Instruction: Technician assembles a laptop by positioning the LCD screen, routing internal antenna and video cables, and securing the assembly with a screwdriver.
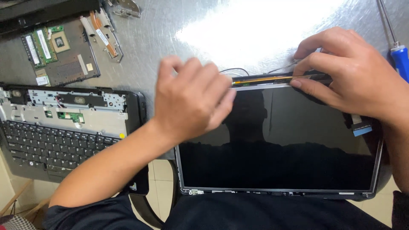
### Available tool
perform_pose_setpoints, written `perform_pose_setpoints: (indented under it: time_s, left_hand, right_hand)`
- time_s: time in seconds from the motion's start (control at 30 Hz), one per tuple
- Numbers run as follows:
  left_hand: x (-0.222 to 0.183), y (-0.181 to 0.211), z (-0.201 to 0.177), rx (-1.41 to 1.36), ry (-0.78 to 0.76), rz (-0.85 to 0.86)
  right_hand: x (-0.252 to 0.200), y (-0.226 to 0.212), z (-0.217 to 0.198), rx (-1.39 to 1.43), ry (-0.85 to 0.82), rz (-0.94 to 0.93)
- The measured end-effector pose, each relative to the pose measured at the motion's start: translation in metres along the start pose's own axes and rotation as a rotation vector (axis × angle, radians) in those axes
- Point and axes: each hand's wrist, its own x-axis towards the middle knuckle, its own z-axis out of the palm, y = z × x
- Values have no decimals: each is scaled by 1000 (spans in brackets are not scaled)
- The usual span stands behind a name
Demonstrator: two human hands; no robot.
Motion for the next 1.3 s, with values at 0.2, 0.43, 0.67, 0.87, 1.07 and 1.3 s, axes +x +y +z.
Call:
perform_pose_setpoints:
  time_s: [0.2, 0.43, 0.67, 0.87, 1.07, 1.3]
  left_hand:
    - [0, -27, -43, -98, -2, -147]
    - [-43, -14, -40, 46, -298, -238]
    - [-52, -2, -38, 223, -275, -249]
    - [-56, 8, -35, 242, -319, -315]
    - [-57, 15, -34, 4, -362, -477]
    - [-52, 15, -38, -204, -405, -591]
  right_hand:
    - [-2, 6, 2, -24, 17, -65]
    - [-5, 7, 6, -25, 27, -51]
    - [-7, 9, 8, 15, 20, -27]
    - [-7, 9, 8, 20, 14, -10]
    - [-3, 0, 3, 81, 22, -27]
    - [-7, -9, 4, 87, 87, 42]
